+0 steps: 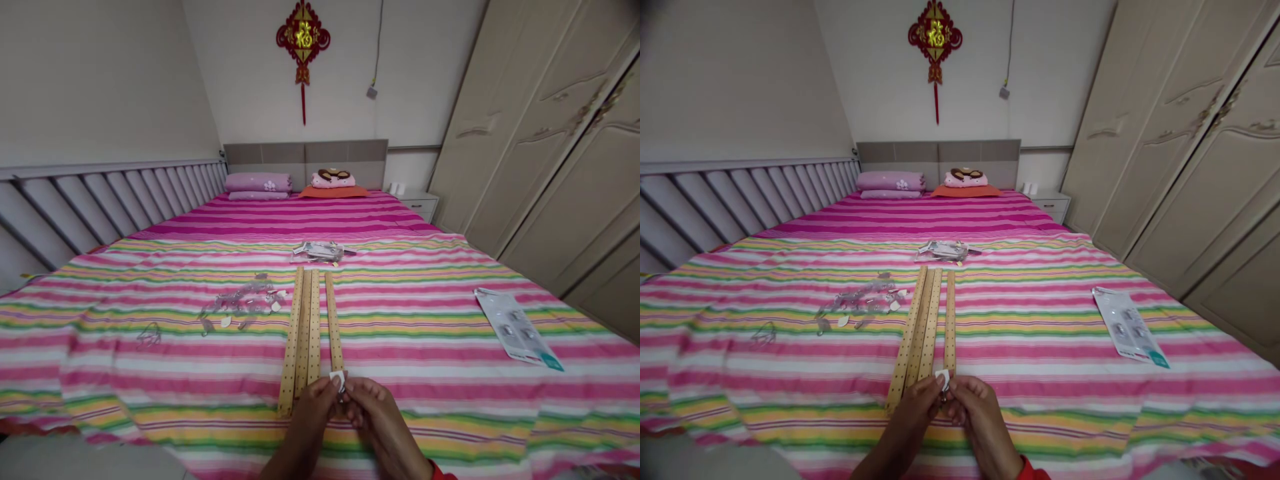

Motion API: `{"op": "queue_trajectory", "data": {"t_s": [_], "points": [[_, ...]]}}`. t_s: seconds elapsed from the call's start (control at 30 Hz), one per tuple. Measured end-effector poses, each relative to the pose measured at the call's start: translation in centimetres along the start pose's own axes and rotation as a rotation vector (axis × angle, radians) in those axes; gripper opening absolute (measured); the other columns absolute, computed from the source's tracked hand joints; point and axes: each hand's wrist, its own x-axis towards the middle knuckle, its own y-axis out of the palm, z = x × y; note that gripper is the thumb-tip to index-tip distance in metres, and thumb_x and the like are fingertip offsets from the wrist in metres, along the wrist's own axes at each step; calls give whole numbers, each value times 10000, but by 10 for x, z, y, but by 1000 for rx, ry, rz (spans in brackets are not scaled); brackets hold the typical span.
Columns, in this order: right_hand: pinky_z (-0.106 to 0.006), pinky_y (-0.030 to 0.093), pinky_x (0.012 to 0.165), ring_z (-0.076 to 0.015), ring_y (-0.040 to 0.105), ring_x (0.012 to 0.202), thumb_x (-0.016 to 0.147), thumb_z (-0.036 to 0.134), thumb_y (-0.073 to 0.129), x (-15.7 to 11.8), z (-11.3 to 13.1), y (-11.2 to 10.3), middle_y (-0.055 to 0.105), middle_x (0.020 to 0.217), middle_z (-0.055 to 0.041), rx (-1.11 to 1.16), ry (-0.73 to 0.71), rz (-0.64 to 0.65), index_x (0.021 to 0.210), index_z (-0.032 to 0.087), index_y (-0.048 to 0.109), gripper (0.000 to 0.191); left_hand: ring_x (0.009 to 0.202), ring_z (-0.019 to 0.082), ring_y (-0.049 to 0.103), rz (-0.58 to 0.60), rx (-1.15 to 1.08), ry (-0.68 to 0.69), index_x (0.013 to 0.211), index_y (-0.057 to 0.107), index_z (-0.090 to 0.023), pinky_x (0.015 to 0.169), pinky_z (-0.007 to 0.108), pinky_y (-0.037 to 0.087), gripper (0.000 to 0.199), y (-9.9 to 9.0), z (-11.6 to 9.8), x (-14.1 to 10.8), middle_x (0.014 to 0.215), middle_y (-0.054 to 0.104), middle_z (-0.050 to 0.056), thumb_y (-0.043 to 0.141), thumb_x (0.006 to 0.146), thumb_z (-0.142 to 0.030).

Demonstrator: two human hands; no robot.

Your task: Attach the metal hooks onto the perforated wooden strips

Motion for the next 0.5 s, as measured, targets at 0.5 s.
{"op": "queue_trajectory", "data": {"t_s": [0.5], "points": [[-208,181,377,-48,291,359,500,513,774,5,-12,-10,477,404,48,-170,-116,-118,479,163,573,404,886,221,579,-203,438,302,987,661,-184,829,340,418,290,-10,4,-3,912,659,71,579,783,-372]]}}
